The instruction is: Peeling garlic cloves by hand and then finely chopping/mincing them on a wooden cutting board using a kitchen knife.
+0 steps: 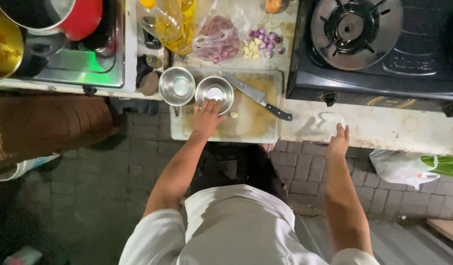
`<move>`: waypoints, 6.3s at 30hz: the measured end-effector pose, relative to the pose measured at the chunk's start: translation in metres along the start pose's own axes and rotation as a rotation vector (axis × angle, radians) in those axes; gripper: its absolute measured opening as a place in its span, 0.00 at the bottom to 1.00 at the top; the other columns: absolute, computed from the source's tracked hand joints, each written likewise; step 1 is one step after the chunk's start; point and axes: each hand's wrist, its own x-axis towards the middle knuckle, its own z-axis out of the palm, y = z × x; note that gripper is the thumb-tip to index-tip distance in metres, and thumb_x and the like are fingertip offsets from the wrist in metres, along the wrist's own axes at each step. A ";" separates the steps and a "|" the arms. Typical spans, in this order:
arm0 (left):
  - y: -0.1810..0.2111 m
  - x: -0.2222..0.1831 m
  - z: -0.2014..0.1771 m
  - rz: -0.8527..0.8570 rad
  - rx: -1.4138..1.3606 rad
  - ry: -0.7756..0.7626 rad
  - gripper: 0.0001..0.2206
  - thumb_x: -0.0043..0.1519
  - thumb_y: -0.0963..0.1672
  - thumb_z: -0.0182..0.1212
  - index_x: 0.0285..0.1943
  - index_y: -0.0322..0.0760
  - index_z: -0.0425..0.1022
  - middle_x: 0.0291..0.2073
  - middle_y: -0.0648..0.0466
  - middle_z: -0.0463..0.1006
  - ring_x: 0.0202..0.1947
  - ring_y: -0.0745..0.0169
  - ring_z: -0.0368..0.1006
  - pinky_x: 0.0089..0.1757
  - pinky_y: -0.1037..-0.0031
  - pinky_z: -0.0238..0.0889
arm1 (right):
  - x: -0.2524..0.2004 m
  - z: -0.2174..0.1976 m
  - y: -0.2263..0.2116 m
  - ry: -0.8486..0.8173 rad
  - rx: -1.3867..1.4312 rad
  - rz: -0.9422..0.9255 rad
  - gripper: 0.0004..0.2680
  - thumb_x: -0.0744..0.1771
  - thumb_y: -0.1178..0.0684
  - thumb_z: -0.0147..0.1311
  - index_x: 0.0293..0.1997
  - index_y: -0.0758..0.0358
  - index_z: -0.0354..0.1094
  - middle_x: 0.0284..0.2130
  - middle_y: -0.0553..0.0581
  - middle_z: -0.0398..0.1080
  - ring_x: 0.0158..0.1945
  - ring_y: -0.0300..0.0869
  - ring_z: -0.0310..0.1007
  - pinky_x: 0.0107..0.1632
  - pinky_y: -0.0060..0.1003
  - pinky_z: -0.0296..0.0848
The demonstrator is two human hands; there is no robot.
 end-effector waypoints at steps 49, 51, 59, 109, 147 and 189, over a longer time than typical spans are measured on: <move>0.019 -0.107 0.109 0.187 -0.468 -0.976 0.24 0.62 0.57 0.54 0.63 0.47 0.71 0.55 0.46 0.74 0.57 0.45 0.71 0.51 0.54 0.67 | -0.023 0.147 0.091 0.091 -1.322 -1.127 0.12 0.69 0.43 0.48 0.58 0.47 0.68 0.48 0.49 0.69 0.51 0.45 0.68 0.53 0.42 0.65; 0.035 -0.104 0.034 0.260 -0.679 -0.465 0.15 0.65 0.48 0.53 0.53 0.35 0.76 0.41 0.43 0.79 0.42 0.42 0.77 0.40 0.58 0.72 | -0.049 0.125 0.104 0.020 -1.172 -1.022 0.12 0.70 0.49 0.48 0.60 0.55 0.67 0.45 0.51 0.69 0.48 0.45 0.73 0.49 0.37 0.71; 0.056 -0.064 0.050 0.327 -0.355 0.295 0.06 0.60 0.46 0.55 0.43 0.47 0.74 0.33 0.59 0.72 0.32 0.56 0.75 0.24 0.69 0.70 | -0.105 0.077 0.203 -0.143 -0.321 -0.662 0.08 0.70 0.59 0.40 0.56 0.66 0.56 0.29 0.60 0.71 0.22 0.43 0.68 0.26 0.37 0.68; 0.143 0.078 0.078 0.807 -0.013 -0.112 0.25 0.70 0.57 0.36 0.73 0.53 0.58 0.71 0.61 0.60 0.72 0.52 0.50 0.65 0.49 0.42 | -0.089 0.109 0.187 -0.470 -1.087 -0.777 0.22 0.67 0.47 0.50 0.71 0.39 0.51 0.28 0.50 0.66 0.18 0.57 0.66 0.21 0.54 0.66; 0.080 -0.044 0.073 0.358 -0.648 0.382 0.22 0.57 0.46 0.68 0.57 0.30 0.72 0.54 0.41 0.73 0.52 0.41 0.72 0.46 0.59 0.71 | -0.088 0.108 0.198 -1.159 0.637 -0.451 0.27 0.68 0.66 0.40 0.76 0.53 0.34 0.20 0.57 0.58 0.12 0.40 0.59 0.16 0.27 0.62; 0.083 -0.018 0.078 0.404 -0.697 0.349 0.05 0.51 0.39 0.62 0.27 0.43 0.71 0.24 0.59 0.70 0.33 0.57 0.72 0.33 0.72 0.65 | -0.152 0.137 0.089 -0.351 -1.135 -0.844 0.21 0.68 0.56 0.38 0.74 0.56 0.49 0.39 0.76 0.73 0.32 0.65 0.77 0.27 0.53 0.77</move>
